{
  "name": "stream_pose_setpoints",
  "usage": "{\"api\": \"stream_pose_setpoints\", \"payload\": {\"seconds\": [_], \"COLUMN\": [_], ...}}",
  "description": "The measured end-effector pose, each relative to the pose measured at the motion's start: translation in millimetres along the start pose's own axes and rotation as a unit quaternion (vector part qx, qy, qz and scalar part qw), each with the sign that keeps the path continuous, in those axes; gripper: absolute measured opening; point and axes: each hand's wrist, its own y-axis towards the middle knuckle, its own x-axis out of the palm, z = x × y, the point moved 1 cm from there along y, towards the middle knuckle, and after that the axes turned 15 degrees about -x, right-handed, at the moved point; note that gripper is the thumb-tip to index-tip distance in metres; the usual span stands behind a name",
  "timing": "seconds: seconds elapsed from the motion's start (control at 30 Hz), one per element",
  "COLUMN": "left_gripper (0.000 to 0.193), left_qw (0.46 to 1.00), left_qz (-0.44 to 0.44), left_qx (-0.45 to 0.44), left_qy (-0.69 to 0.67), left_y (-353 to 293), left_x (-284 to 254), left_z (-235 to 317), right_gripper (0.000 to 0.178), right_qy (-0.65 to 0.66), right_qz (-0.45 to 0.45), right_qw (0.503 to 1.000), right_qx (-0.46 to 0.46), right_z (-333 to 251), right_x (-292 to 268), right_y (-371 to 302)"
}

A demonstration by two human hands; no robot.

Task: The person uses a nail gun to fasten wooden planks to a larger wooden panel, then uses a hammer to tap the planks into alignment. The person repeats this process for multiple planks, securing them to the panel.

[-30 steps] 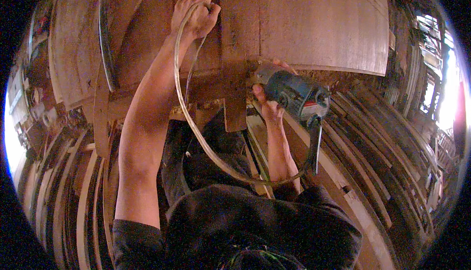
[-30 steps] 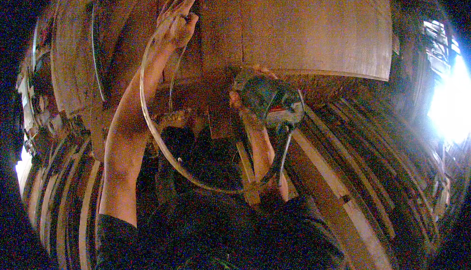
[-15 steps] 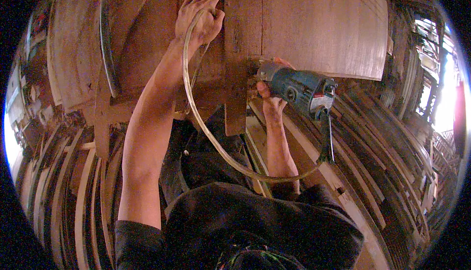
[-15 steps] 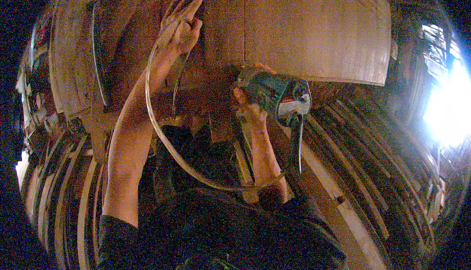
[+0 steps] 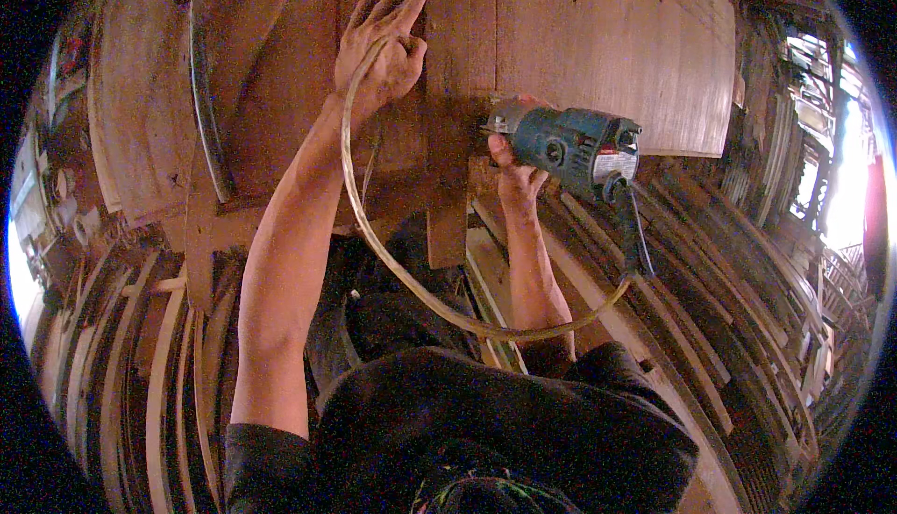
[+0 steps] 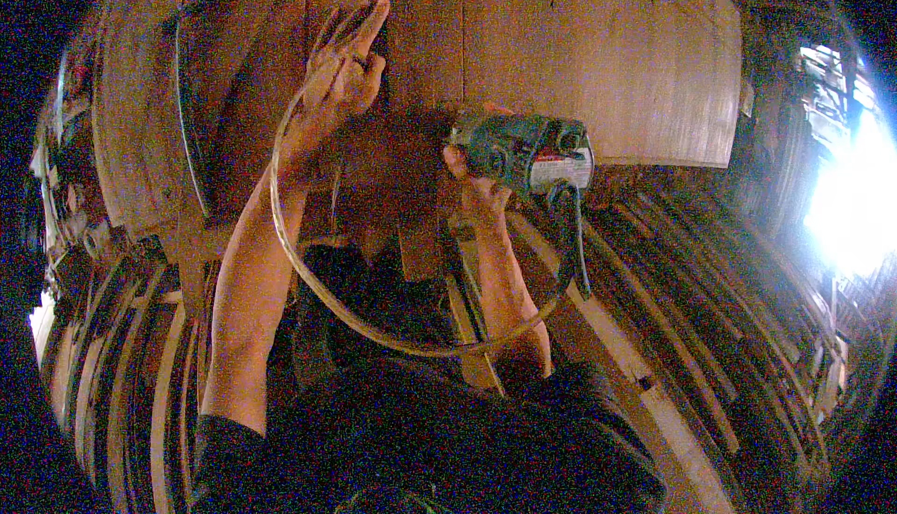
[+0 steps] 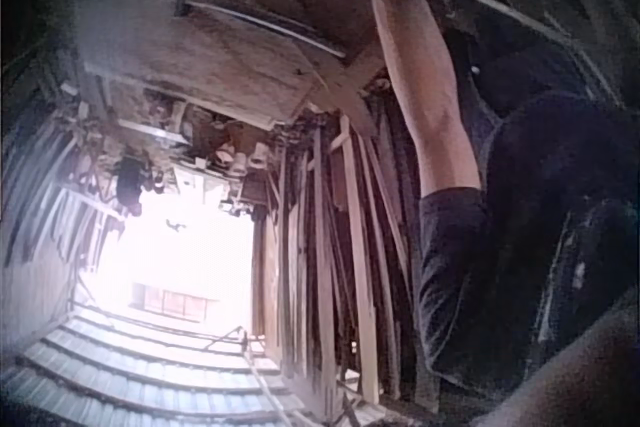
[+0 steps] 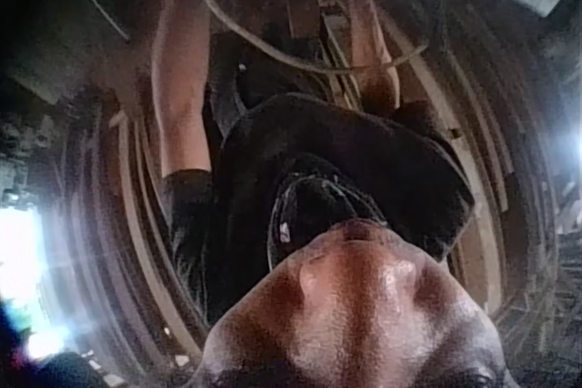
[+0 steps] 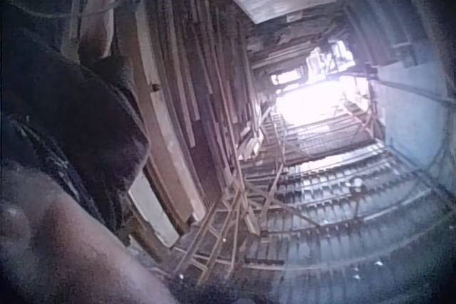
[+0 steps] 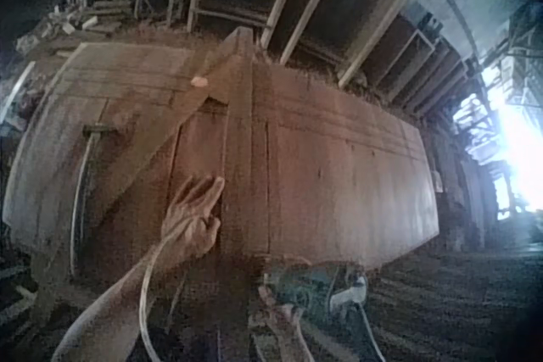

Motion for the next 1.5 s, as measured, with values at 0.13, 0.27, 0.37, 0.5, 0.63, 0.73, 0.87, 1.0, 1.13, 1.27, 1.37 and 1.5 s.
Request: {"api": "stream_pose_setpoints", "payload": {"seconds": [0.13,0.27,0.37,0.5,0.63,0.73,0.87,1.0,1.13,1.27,1.37,1.5], "left_gripper": [0.073,0.074,0.075,0.075,0.075,0.076,0.077,0.077,0.077,0.081,0.085,0.088], "left_qw": [1.000,0.999,0.999,1.000,1.000,0.999,1.000,1.000,1.000,0.999,0.999,0.999], "left_qz": [-0.017,-0.023,-0.019,-0.019,-0.014,0.011,0.006,-0.001,0.004,-0.017,-0.015,-0.030], "left_qx": [-0.022,-0.027,-0.024,0.000,0.024,0.046,0.022,0.000,-0.016,-0.025,-0.032,-0.032], "left_qy": [0.014,0.024,0.021,0.017,0.007,0.005,-0.003,-0.005,-0.019,0.012,0.022,0.010], "left_y": [-1,-4,-2,1,1,1,-2,0,1,3,3,1], "left_x": [1,2,1,4,1,5,1,-10,-13,-17,-14,-8], "left_z": [2,1,0,-6,-14,-16,-7,-2,4,9,8,6], "right_gripper": [0.073,0.078,0.086,0.090,0.085,0.080,0.069,0.054,0.056,0.052,0.050,0.049], "right_qy": [-0.045,-0.079,-0.055,0.007,0.151,0.170,0.197,0.187,0.230,0.271,0.234,0.187], "right_qz": [-0.016,-0.045,-0.037,-0.009,0.073,0.094,0.096,0.096,0.106,0.155,0.133,0.108], "right_qw": [0.994,0.973,0.988,0.997,0.978,0.971,0.969,0.976,0.966,0.948,0.963,0.975], "right_qx": [0.098,0.212,0.141,0.070,0.125,0.142,0.111,0.048,0.060,0.055,0.021,-0.059], "right_z": [11,11,8,13,-10,-21,-15,-20,-17,-22,-17,-6], "right_x": [2,5,14,20,39,47,55,60,67,76,79,79], "right_y": [-6,3,18,40,69,86,107,123,135,152,168,185]}}
